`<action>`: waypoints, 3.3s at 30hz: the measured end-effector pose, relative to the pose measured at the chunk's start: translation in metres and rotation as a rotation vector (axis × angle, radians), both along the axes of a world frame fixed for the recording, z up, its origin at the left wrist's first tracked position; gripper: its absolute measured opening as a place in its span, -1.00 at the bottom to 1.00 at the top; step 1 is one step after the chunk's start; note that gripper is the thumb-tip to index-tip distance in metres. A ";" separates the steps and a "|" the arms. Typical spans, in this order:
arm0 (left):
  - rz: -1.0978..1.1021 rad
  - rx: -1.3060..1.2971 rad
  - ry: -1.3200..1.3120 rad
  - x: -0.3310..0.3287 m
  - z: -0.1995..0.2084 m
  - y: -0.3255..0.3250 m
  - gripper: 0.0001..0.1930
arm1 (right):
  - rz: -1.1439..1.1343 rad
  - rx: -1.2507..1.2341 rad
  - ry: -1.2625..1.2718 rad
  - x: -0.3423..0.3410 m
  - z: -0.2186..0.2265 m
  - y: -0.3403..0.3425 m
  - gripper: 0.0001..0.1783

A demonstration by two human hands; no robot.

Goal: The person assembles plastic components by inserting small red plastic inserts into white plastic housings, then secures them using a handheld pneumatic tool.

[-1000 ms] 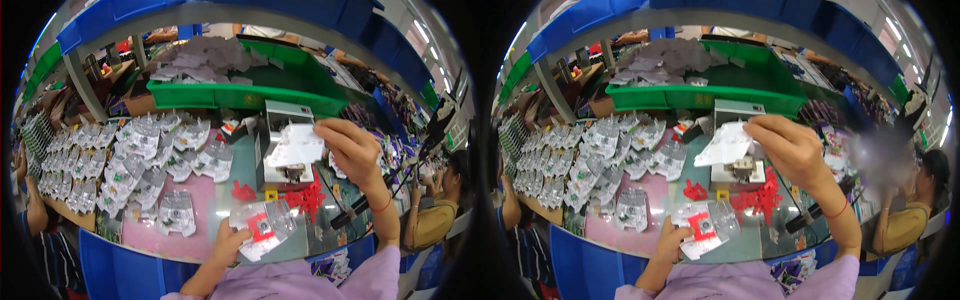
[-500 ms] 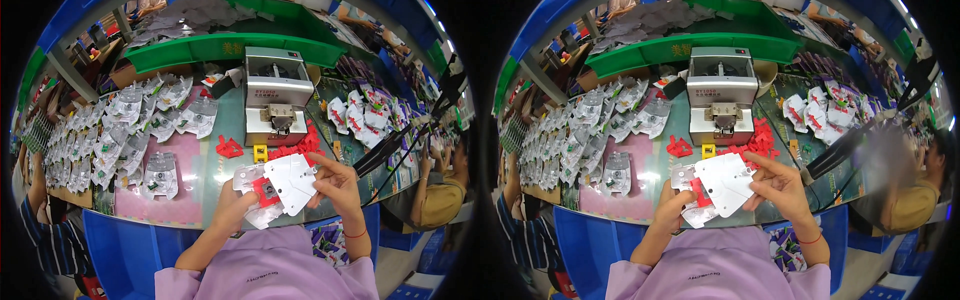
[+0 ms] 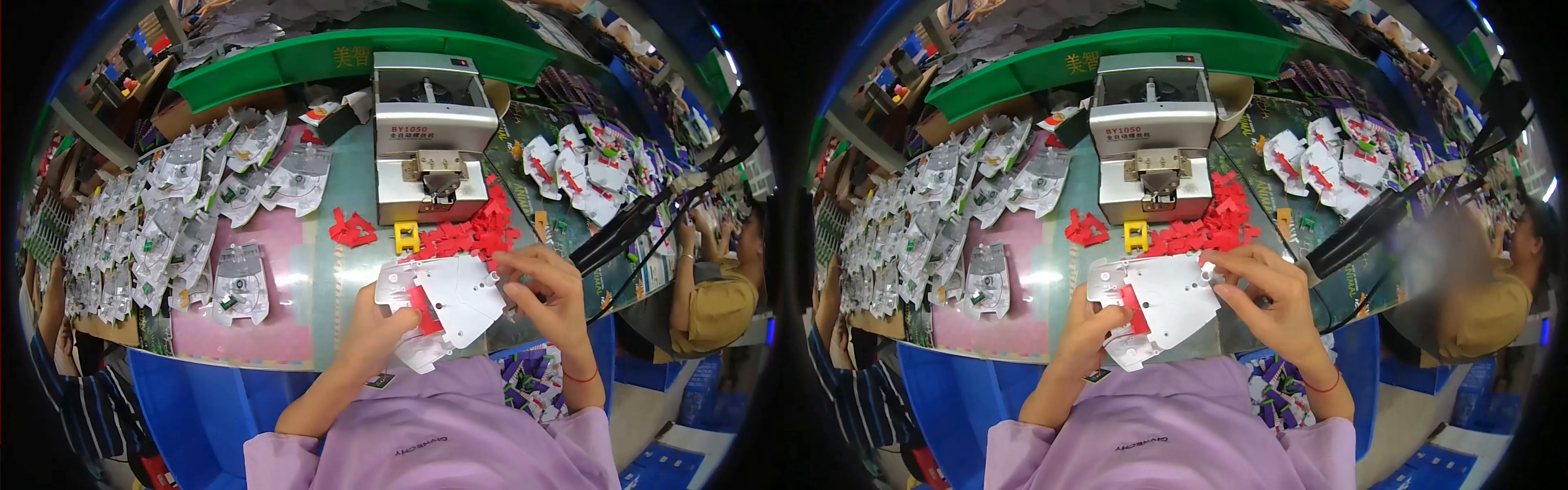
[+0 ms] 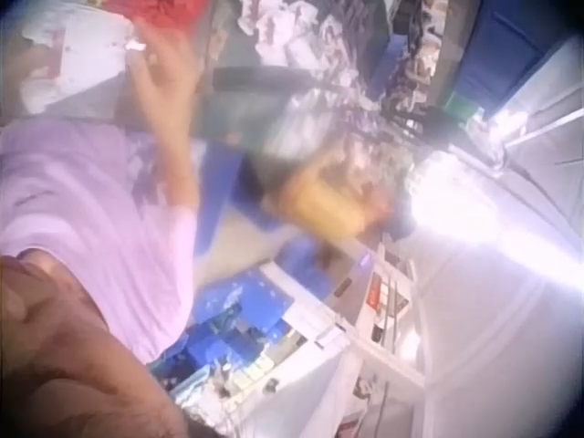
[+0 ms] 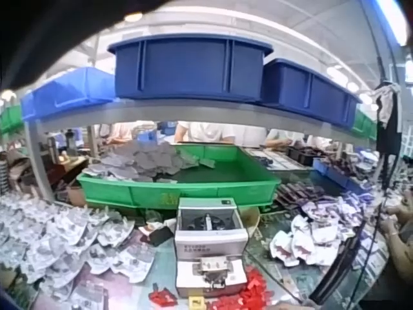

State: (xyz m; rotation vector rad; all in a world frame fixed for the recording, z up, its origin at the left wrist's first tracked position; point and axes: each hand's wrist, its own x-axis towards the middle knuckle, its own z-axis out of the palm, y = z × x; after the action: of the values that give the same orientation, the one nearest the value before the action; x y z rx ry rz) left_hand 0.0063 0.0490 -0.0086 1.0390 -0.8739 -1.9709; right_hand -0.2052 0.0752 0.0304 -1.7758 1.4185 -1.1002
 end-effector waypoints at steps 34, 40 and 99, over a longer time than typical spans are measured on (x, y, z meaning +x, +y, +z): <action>-0.159 0.030 0.187 -0.007 0.008 -0.004 -0.71 | 0.143 -0.483 0.433 -0.003 -0.001 0.001 -0.73; -0.162 0.020 0.184 -0.006 0.008 -0.004 -0.72 | 0.130 -0.511 0.466 -0.001 -0.003 0.001 -0.72; -0.124 -0.034 -0.134 0.009 -0.009 0.019 -0.54 | 0.542 0.180 -0.047 -0.002 -0.021 -0.006 -0.29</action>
State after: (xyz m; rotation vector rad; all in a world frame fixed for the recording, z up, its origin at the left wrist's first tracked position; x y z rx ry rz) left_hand 0.0155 0.0678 -0.0176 1.1316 -1.0630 -1.9985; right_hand -0.2077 0.0694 0.0090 -1.8330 0.8905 -0.6980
